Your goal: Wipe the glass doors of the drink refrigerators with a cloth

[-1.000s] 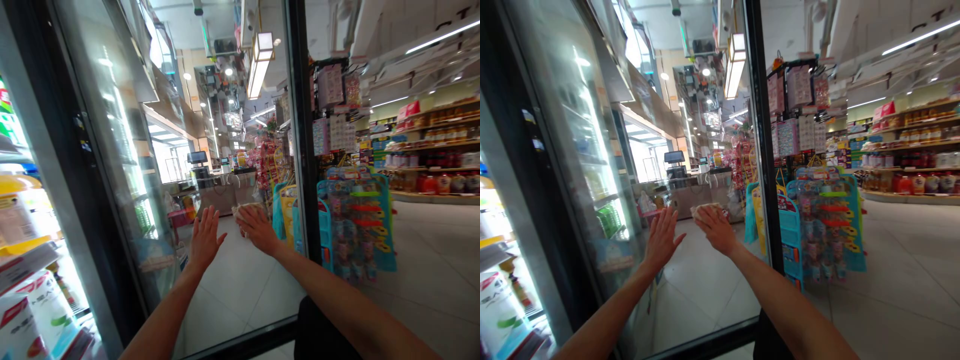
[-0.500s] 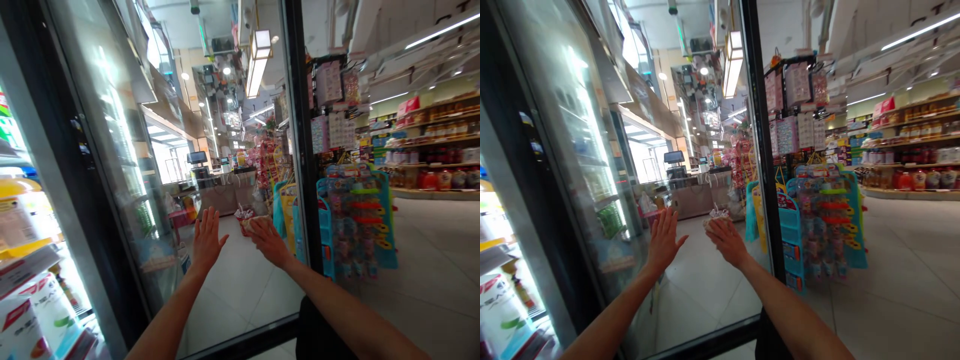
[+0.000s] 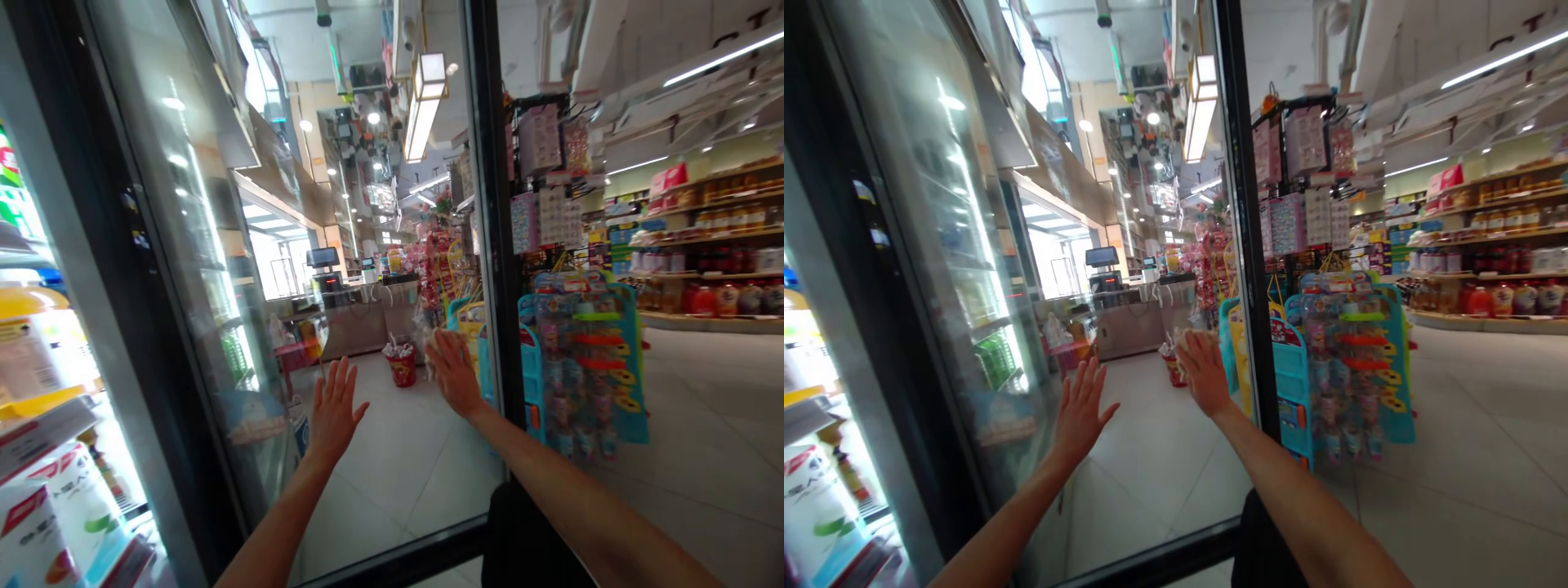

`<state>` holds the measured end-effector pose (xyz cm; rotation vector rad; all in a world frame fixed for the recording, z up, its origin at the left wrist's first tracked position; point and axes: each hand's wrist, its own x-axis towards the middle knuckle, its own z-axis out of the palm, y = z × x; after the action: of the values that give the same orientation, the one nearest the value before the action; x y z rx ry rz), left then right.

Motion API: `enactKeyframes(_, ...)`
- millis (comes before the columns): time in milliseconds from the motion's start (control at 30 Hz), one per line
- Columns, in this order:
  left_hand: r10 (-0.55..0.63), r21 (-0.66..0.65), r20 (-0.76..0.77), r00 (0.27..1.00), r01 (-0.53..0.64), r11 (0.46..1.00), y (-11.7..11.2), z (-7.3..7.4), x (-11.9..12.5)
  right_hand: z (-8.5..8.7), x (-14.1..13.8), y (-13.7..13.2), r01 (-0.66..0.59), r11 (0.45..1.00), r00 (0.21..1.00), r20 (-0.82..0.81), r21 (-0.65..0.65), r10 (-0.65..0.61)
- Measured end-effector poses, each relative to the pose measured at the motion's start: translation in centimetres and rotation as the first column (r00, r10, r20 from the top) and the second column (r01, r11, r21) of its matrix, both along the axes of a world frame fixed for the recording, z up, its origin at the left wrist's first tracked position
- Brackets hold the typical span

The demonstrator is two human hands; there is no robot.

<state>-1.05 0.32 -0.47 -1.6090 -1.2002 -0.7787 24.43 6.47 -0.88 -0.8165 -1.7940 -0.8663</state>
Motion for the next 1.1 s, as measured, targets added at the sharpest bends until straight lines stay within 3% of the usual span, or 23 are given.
enactKeyframes(67,-0.004,0.001,-0.002,1.0,0.004,1.0,-0.1,-0.4,-0.3,0.8,-0.5,-0.1,0.04,0.999,0.992,-0.12,-0.006,-0.04)
enactKeyframes(100,-0.007,0.005,-0.002,1.0,0.007,1.0,-0.1,-0.5,-0.3,0.6,-1.0,-0.2,0.014,1.0,0.998,-0.054,0.025,-0.012)
enactKeyframes(167,-0.011,0.01,-0.005,1.0,0.011,1.0,-0.1,-0.7,-0.4,-0.1,-2.1,-0.6,-0.129,0.986,0.963,0.25,0.102,0.1)
enactKeyframes(233,-0.014,0.007,-0.004,1.0,0.014,1.0,-0.1,-0.9,-0.5,-0.4,-3.0,-0.8,-0.25,0.96,0.868,0.468,0.124,0.166)
enactKeyframes(300,-0.013,0.0,0.007,1.0,0.013,1.0,-0.1,-1.3,-0.6,0.6,-3.4,-0.7,-0.198,0.974,0.918,0.368,0.108,0.146)
enactKeyframes(367,-0.014,0.008,0.014,1.0,0.013,1.0,-0.2,-1.9,-0.9,1.7,-3.6,-0.4,-0.065,0.996,0.994,0.087,0.057,0.06)
enactKeyframes(433,-0.016,0.022,0.009,1.0,0.016,1.0,-0.4,-2.7,-1.2,1.8,-3.6,-0.3,-0.036,0.999,0.999,-0.006,0.026,0.036)
enactKeyframes(500,-0.026,0.033,-0.003,1.0,0.026,0.999,-0.7,-3.4,-1.7,0.5,-3.6,-0.5,-0.154,0.987,0.965,0.224,0.051,0.139)
enactKeyframes(567,-0.031,0.036,-0.009,0.999,0.031,0.999,-1.0,-4.2,-2.1,-0.7,-3.9,-0.8,-0.286,0.957,0.84,0.491,0.042,0.23)
enactKeyframes(600,-0.031,0.039,-0.008,0.999,0.031,0.999,-1.2,-4.5,-2.3,-0.8,-4.1,-0.8,-0.315,0.949,0.8,0.547,0.032,0.248)
enactKeyframes(667,-0.019,0.045,0.008,1.0,0.019,0.999,-1.4,-4.9,-2.7,0.1,-4.8,-0.9,-0.267,0.963,0.855,0.467,0.023,0.226)
enactKeyframes(733,-0.001,0.055,0.039,0.999,-0.001,0.999,-1.7,-5.3,-3.2,1.7,-5.6,-0.8,-0.156,0.988,0.958,0.248,0.019,0.147)
enactKeyframes(800,0.012,0.057,0.065,0.998,-0.015,0.998,-1.9,-5.6,-3.8,2.2,-6.4,-0.9,-0.107,0.994,0.984,0.143,0.012,0.104)
enactKeyframes(867,0.02,0.044,0.077,0.997,-0.023,0.999,-2.0,-5.9,-4.4,1.2,-6.9,-1.1,-0.199,0.98,0.934,0.306,0.019,0.184)
enactKeyframes(967,0.034,0.007,0.103,0.994,-0.035,0.999,-2.1,-6.4,-5.2,-0.5,-7.7,-1.4,-0.355,0.934,0.751,0.584,-0.034,0.307)
enactKeyframes(1000,0.04,-0.003,0.121,0.992,-0.04,0.999,-2.2,-6.5,-5.5,-0.4,-8.0,-1.4,-0.359,0.932,0.748,0.583,-0.046,0.317)
enactKeyframes(1100,0.049,-0.018,0.189,0.981,-0.046,0.999,-2.4,-6.7,-6.1,1.0,-9.4,-1.4,-0.264,0.964,0.891,0.372,-0.041,0.26)
